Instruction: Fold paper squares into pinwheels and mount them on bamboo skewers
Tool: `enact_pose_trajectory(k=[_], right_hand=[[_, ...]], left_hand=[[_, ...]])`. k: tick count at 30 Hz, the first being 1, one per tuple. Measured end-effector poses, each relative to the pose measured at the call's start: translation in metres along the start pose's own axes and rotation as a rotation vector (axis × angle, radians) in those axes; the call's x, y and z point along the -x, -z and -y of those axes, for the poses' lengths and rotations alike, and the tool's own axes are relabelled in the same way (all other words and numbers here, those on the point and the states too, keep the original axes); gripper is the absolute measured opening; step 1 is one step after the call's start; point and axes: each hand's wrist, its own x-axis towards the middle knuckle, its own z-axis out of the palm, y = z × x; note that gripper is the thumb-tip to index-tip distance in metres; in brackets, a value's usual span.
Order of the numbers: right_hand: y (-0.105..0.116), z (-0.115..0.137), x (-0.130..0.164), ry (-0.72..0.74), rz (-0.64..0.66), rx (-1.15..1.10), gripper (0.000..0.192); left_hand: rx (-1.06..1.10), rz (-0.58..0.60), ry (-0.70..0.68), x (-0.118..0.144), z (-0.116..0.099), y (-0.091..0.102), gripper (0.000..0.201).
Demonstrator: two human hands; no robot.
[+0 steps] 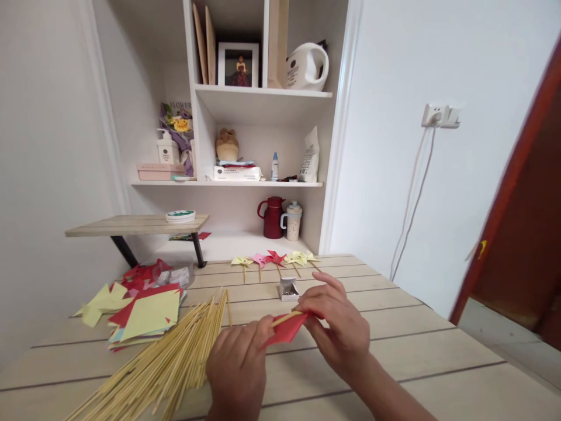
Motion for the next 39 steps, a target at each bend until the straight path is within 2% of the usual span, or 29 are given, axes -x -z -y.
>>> enact_pose_trajectory(k=[6,8,10,14,18,21,23,25,29,30,33,36,39], right_hand=[[-0.009,-0.022,0.003,-0.1,0.129,0.135,0.008],[-0.011,-0.03,0.006,-0.146,0.186,0.172,0.009],[-0.011,-0.035,0.009,-0.186,0.221,0.201,0.005],[-0.007,-0.039,0.011,-0.252,0.209,0.219,0.042],[0.0,-0.039,0.009,-0.439,0.088,0.117,0.051],[0.001,-0.039,0.009,-0.676,-0.041,-0.048,0.043],[-0.005,-0.04,0.012,-0.846,-0.034,-0.201,0.034],[-0.016,-0.042,0.02,-0.986,0.103,-0.351,0.035],[-0.044,-0.037,0.042,-1.21,0.597,-0.558,0.038],[-0.05,-0.033,0.047,-1.282,0.666,-0.61,0.036],[-0.063,-0.019,0.055,-1.291,0.715,-0.781,0.032],[-0.069,-0.005,0.056,-1.282,0.687,-0.955,0.043],[-0.073,0.003,0.056,-1.281,0.695,-1.031,0.049]], left_hand=[[0.22,0.116,0.287,0.012,0.001,-0.019,0.021],[0.329,0.226,0.443,0.014,-0.002,-0.023,0.02],[0.458,0.333,0.66,0.014,-0.006,-0.025,0.02],[0.743,0.384,1.129,0.01,-0.012,-0.029,0.029],[0.942,0.351,1.403,0.008,-0.009,-0.031,0.034],[1.042,0.29,1.511,0.01,-0.005,-0.031,0.032],[1.098,0.244,1.559,0.013,-0.003,-0.031,0.031],[1.136,0.212,1.608,0.016,-0.002,-0.031,0.029],[1.174,0.125,1.639,0.018,0.0,-0.032,0.028],[1.182,0.099,1.648,0.018,0.0,-0.032,0.028],[1.21,0.036,1.708,0.015,0.002,-0.03,0.028],[1.244,0.007,1.775,0.014,0.002,-0.029,0.028],[1.281,-0.009,1.847,0.014,0.001,-0.03,0.029]])
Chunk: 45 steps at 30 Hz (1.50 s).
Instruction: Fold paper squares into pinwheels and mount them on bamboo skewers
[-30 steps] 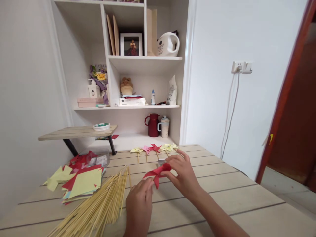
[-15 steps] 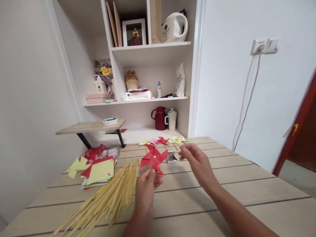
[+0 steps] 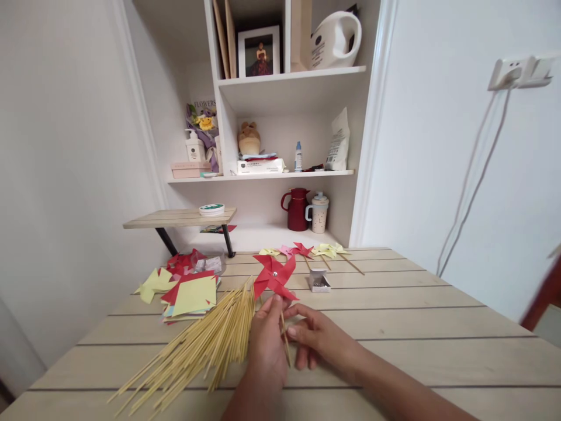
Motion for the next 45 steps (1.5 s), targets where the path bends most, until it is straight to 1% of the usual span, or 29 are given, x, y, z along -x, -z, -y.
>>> enact_pose_trajectory(k=[4,9,12,15,17,20,22,25,29,32,33,35,36,37,39,42,43,45], right_hand=[[-0.003,-0.005,-0.003,-0.061,0.008,0.012,0.043],[-0.004,-0.009,-0.006,-0.103,-0.058,0.033,0.027],[-0.006,-0.008,-0.006,-0.096,-0.112,-0.013,0.023],[-0.004,0.0,-0.004,-0.025,-0.16,-0.086,0.027],[0.001,0.008,-0.002,0.037,-0.207,-0.121,0.031],[0.015,0.021,0.004,0.093,-0.288,-0.09,0.035],[0.025,0.028,0.007,0.111,-0.327,-0.067,0.037],[0.036,0.034,0.011,0.131,-0.377,-0.051,0.037],[0.045,0.039,0.013,0.167,-0.433,-0.051,0.036],[0.054,0.039,0.012,0.203,-0.496,-0.057,0.036],[0.058,0.039,0.01,0.205,-0.524,-0.046,0.035],[0.073,0.037,0.006,0.186,-0.611,0.005,0.031],[0.083,0.036,0.004,0.155,-0.673,0.063,0.029],[0.095,0.036,0.002,0.132,-0.726,0.093,0.027],[0.124,0.034,0.001,0.089,-0.832,0.146,0.023],[0.173,0.032,0.006,-0.04,-0.985,0.3,0.015],[0.188,0.031,0.01,-0.099,-1.02,0.367,0.013],[0.215,0.027,0.018,-0.238,-1.056,0.501,0.017]], left_hand=[[0.04,-0.035,0.041,0.002,-0.001,-0.002,0.029],[0.077,-0.024,0.057,0.004,-0.004,-0.005,0.018],[0.03,-0.033,0.059,0.002,-0.006,-0.004,0.021],[-0.011,0.019,0.106,-0.001,-0.008,-0.001,0.037],[-0.013,0.082,0.136,-0.003,-0.009,0.002,0.044],[-0.033,0.175,0.11,-0.005,-0.009,0.006,0.044],[-0.059,0.2,0.071,-0.005,-0.008,0.008,0.042],[-0.078,0.168,0.027,-0.006,-0.006,0.008,0.04],[-0.063,0.118,0.018,-0.006,-0.007,0.007,0.032],[-0.044,0.047,0.035,-0.008,-0.006,0.01,0.017],[-0.037,0.002,0.039,-0.009,-0.005,0.012,0.011],[-0.023,-0.042,0.021,-0.013,-0.002,0.017,0.006],[-0.034,-0.053,0.008,-0.016,0.001,0.019,0.007],[-0.051,-0.041,0.003,-0.018,0.004,0.022,0.01],[-0.107,-0.055,-0.017,-0.023,0.01,0.025,0.021],[-0.323,-0.038,-0.109,-0.026,0.018,0.024,0.039],[-0.424,-0.02,-0.14,-0.026,0.019,0.023,0.042],[-0.623,0.028,-0.184,-0.025,0.022,0.02,0.046]])
